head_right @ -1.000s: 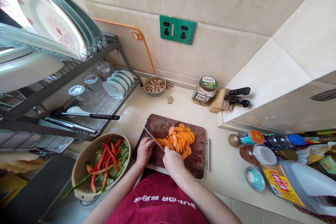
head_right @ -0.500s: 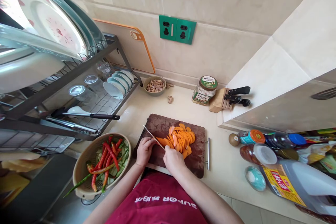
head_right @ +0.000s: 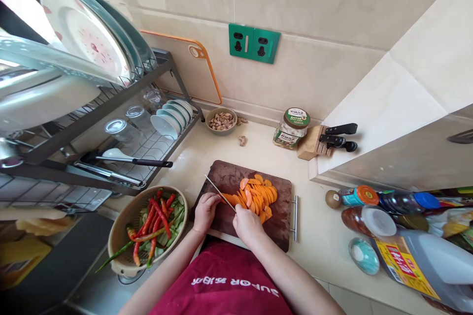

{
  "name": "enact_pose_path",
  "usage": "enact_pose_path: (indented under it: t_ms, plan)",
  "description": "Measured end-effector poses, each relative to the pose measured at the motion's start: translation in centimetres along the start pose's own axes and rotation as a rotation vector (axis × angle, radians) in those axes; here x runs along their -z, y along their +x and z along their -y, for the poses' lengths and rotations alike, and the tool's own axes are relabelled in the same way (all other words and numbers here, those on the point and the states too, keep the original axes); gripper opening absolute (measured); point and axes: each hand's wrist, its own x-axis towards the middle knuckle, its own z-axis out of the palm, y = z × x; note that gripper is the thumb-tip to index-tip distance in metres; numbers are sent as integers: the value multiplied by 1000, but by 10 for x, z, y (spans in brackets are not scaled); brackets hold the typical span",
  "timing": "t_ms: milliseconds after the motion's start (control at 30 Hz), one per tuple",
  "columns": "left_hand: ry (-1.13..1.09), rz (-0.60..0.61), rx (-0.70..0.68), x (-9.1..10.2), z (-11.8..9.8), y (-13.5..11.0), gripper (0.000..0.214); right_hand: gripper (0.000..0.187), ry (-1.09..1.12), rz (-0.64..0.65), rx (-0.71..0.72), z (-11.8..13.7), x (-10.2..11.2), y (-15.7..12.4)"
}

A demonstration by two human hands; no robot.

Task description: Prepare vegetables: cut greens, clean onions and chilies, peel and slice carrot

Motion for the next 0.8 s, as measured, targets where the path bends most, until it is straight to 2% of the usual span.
enact_pose_path:
  t_ms: [267, 400, 500, 733, 800]
  plan:
    - [7, 3, 23, -2, 2, -1, 19, 17, -17, -15, 112, -9, 16, -13]
    - [6, 20, 27, -2, 3, -2, 22, 18, -43, -4, 33, 0, 5, -3]
    - [9, 39, 21, 0, 2, -2, 23, 19, -12, -16, 39, 1, 0, 3]
    - [7, 19, 46, 0, 0, -1, 20, 18, 7, 15, 128, -17, 23, -10]
    - [1, 23, 49, 1, 0, 0, 21, 18, -4, 24, 147, -16, 24, -10]
